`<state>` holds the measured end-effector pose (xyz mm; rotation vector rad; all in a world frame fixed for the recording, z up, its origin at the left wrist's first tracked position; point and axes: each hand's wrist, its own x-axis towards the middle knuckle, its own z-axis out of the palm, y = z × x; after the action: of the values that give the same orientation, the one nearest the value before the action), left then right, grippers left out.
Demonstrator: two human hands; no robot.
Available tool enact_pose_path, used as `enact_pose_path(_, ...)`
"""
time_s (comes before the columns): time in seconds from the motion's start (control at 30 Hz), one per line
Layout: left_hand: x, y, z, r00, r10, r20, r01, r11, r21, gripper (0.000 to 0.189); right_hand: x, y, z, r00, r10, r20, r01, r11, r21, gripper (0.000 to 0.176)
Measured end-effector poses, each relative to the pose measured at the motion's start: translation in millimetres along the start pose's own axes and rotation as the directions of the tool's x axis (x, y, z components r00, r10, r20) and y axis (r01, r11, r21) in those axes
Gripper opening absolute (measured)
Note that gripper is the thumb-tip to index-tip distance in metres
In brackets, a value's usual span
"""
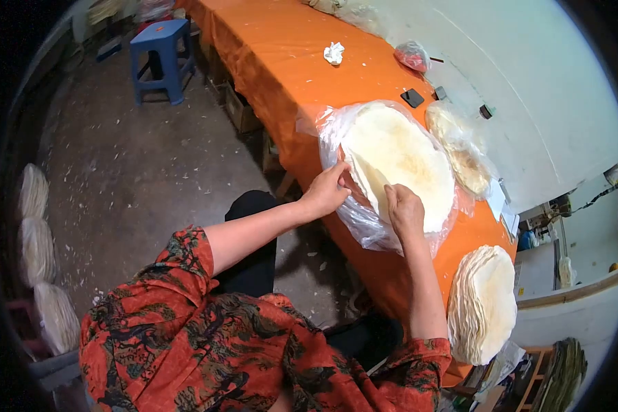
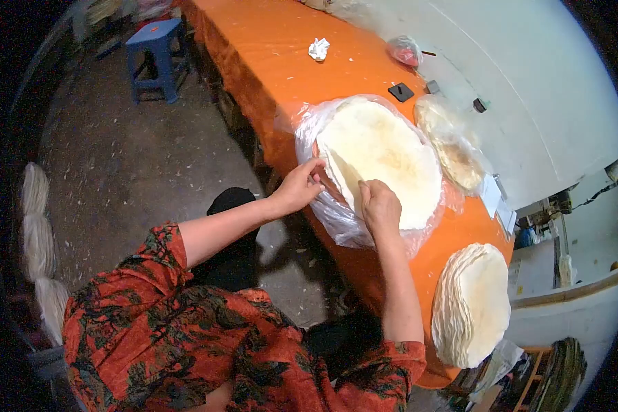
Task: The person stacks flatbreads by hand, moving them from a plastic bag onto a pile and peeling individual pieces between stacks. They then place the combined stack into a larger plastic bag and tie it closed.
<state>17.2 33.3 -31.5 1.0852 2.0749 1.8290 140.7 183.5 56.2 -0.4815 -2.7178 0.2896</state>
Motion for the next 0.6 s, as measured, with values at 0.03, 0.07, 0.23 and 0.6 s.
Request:
enact_pose_path(0.03, 0, 3, -1, 1.000, 0.020, 0.003, -0.020, 0.998, 0.059, 0.044, 1, 2, 2, 0.999, 0.035, -0.042, -0.034, 0.999, 0.012, 0.023)
enact_pose_path(0.07, -1, 3, -1, 1.000, 0.021, 0.003, -0.021, 0.998, 0.058, 0.044, 2, 3, 5, 0.994, 0.069, -0.083, -0.067, 0.997, 0.026, 0.025)
enact_pose_path(0.23, -1, 7, 1, 0.991, 0.131, -0.018, -0.126, 0.978, 0.168, 0.044, 4, -20, 21, 0.994, -0.080, -0.081, 0.073, 0.994, -0.078, 0.027)
enact_pose_path(0.6, -1, 27, -14, 0.965, 0.242, 0.101, -0.262, 0.890, 0.373, 0.041, 33, -21, 32, 0.999, 0.004, -0.047, -0.016, 0.965, -0.262, 0.015)
